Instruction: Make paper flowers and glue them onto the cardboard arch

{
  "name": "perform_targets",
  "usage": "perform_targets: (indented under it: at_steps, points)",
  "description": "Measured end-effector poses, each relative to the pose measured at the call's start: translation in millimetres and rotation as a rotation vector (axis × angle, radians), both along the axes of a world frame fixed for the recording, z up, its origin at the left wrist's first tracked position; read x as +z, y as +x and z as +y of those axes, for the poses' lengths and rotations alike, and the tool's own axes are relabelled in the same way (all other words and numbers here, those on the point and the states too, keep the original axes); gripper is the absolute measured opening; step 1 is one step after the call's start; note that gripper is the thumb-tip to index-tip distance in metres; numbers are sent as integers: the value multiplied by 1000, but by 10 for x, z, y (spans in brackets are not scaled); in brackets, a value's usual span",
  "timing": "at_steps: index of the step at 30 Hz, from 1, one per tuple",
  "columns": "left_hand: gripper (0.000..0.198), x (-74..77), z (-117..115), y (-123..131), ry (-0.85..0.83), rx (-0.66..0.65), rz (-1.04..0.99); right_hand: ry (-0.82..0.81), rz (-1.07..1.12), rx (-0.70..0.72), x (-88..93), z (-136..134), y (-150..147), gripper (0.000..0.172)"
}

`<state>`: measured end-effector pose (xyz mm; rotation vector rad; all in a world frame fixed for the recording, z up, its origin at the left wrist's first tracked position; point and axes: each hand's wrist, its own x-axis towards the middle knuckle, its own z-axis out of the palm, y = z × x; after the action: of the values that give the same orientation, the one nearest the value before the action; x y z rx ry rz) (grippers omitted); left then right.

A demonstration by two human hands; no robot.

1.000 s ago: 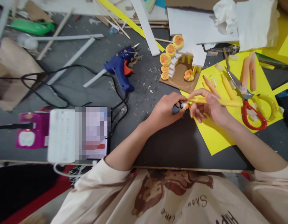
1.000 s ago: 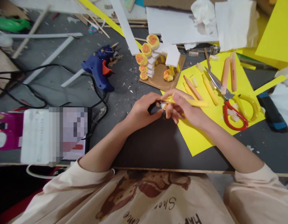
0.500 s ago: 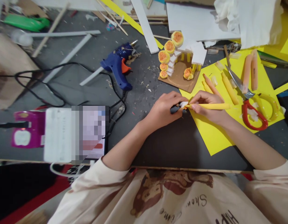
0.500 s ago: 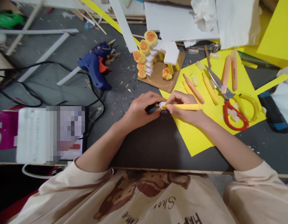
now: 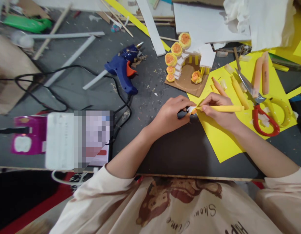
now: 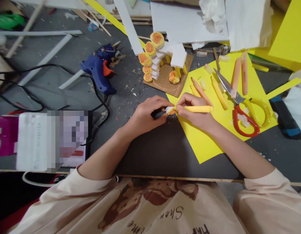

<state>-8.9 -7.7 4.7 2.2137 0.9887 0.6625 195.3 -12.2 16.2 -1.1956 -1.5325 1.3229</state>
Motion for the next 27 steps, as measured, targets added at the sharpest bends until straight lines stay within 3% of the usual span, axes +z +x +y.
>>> perform_targets:
  at_steps: [7,17,23,27]
  points:
    - [29,-1,0,8,-21,11,20,-8,-17,18,4,0,-1,17]
    - [21,11,-7,9,-9,24,0,-6,-32,-120,16,6,26,14]
    - [17,-1,-7,18,3,16,-9,-17,19,37,9,12,18,17]
    - [17,0,-1,19,2,8,-18,-17,-16,16,24,8,8,19]
